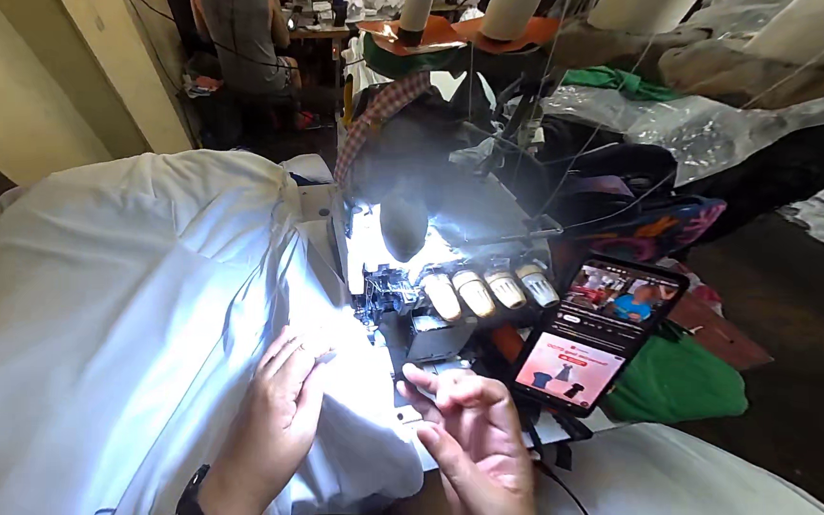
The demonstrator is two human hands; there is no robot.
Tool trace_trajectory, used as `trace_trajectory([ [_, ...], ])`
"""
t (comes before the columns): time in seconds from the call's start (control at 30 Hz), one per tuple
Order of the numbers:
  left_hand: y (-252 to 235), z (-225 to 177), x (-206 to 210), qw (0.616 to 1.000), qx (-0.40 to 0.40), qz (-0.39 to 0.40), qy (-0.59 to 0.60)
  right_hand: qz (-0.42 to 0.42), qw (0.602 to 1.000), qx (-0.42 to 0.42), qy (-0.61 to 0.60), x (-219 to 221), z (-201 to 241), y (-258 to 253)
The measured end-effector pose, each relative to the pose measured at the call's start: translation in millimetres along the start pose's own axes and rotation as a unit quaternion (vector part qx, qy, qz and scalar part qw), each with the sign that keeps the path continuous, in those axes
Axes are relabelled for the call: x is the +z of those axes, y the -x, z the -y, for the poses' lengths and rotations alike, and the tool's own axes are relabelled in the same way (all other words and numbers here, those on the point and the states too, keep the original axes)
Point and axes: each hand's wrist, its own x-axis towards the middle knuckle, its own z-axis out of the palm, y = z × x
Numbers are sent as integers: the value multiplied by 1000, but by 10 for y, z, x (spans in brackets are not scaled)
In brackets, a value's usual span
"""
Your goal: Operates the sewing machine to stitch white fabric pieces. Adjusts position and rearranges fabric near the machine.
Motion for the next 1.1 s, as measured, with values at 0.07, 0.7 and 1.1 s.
trace_trajectory([
  [0.07,-7,-4,-33,999,4,15,-48,-36,989,106,96,25,-56,105],
  [0.7,-9,-67,-66,992,14,73,-105,71,933,321,147,-25,4,267],
  [1.1,-139,-57,39,975,-25,51,-213,157,939,253,174,-46,13,284],
])
